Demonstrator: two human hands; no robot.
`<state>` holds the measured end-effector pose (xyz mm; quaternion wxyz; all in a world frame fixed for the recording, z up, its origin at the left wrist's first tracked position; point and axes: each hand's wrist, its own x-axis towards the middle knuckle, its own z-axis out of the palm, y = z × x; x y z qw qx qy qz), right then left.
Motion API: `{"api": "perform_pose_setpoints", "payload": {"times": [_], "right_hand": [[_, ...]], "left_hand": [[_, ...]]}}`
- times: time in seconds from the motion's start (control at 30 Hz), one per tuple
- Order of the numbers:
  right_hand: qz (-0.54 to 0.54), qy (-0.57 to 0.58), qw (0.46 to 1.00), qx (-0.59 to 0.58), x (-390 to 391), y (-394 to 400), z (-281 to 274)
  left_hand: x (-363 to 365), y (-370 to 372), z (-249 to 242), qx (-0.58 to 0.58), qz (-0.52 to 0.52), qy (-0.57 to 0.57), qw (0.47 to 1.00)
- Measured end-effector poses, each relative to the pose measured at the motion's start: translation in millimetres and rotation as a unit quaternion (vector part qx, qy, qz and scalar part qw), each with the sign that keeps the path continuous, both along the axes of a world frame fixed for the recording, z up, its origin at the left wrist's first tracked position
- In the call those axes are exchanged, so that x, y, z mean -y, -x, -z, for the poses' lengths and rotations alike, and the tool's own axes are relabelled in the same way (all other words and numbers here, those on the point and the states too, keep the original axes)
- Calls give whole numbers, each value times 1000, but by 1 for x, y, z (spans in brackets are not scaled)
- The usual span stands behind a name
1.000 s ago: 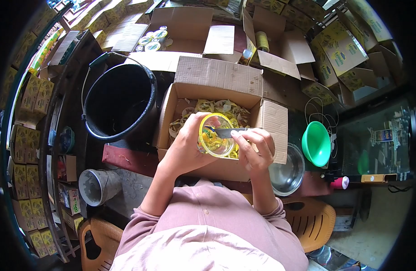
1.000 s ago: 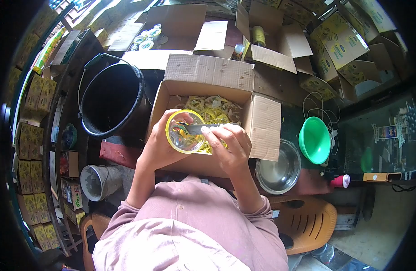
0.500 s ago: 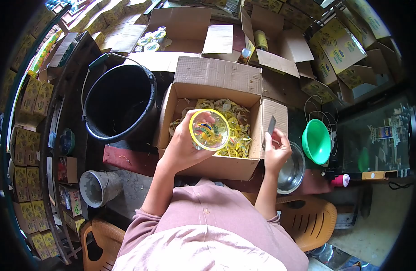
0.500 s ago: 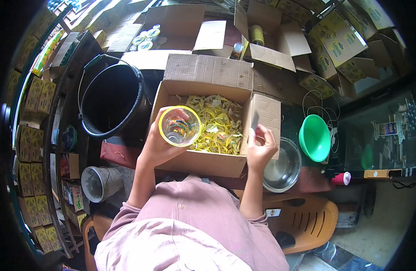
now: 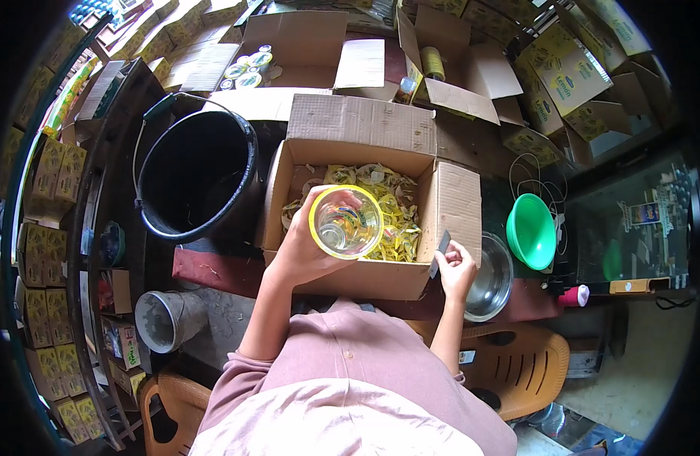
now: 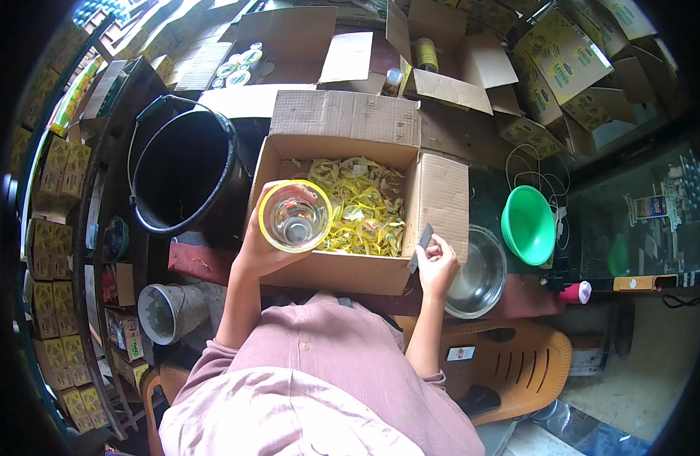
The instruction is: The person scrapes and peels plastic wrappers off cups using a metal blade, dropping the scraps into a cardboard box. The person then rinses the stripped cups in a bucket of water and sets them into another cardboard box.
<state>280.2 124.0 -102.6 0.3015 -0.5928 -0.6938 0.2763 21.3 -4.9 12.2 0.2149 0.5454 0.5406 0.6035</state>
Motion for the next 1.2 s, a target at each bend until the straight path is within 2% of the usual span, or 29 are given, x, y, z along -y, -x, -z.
{"api": "perform_pose_setpoints", "payload": {"times": [0.13,0.23,0.33,0.4,0.43,0.47,0.53,0.6,0.67,0.7,0.73,0.8,0.83,0.87,0.9,0.93,1.0,1.07,1.17,1.2], "right_hand": [[17,-67,997,33,3,4,-13],[27,-80,996,3,6,17,-33],[-90,-112,990,0,3,37,-37],[-192,-219,956,40,3,62,-49],[-209,-132,968,43,7,70,-53],[-230,-152,961,40,6,77,-47],[-266,-118,957,20,11,90,-59],[-291,-114,950,-15,18,103,-67],[-295,-68,951,-56,30,117,-78],[-302,-100,947,-37,31,122,-73],[-288,-94,950,-78,38,132,-79],[-285,-103,948,-93,49,149,-89],[-293,-89,946,-107,55,159,-94],[-300,-76,943,-119,62,168,-98],[-306,-67,940,-132,67,179,-102],[-339,-115,920,-159,69,195,-106],[-373,-112,905,-171,78,226,-124],[-415,-111,875,-225,83,262,-131],[-459,-161,851,-199,86,300,-130],[-485,-154,834,-216,86,309,-128]], "left_hand": [[0,1,2,-41,-26,-8,999],[0,0,4,-40,-41,-5,998],[-3,1,11,9,-38,-7,999],[-8,2,15,51,-29,-26,998],[-7,5,17,57,-22,-19,998],[-7,10,17,77,-29,-30,996],[-1,20,15,117,-48,-53,991],[7,40,20,242,-55,-64,967],[12,64,21,356,-83,-118,923],[13,77,25,430,-76,-155,886],[16,90,25,495,-79,-180,847],[26,119,36,681,-60,-229,693],[32,130,38,756,0,-261,600],[38,137,40,815,54,-247,522],[41,139,42,818,49,-261,511],[42,140,45,820,47,-275,500],[46,142,52,829,99,-296,464],[49,145,58,839,71,-267,469],[51,147,67,816,117,-257,504],[51,149,67,838,111,-248,473]]}}
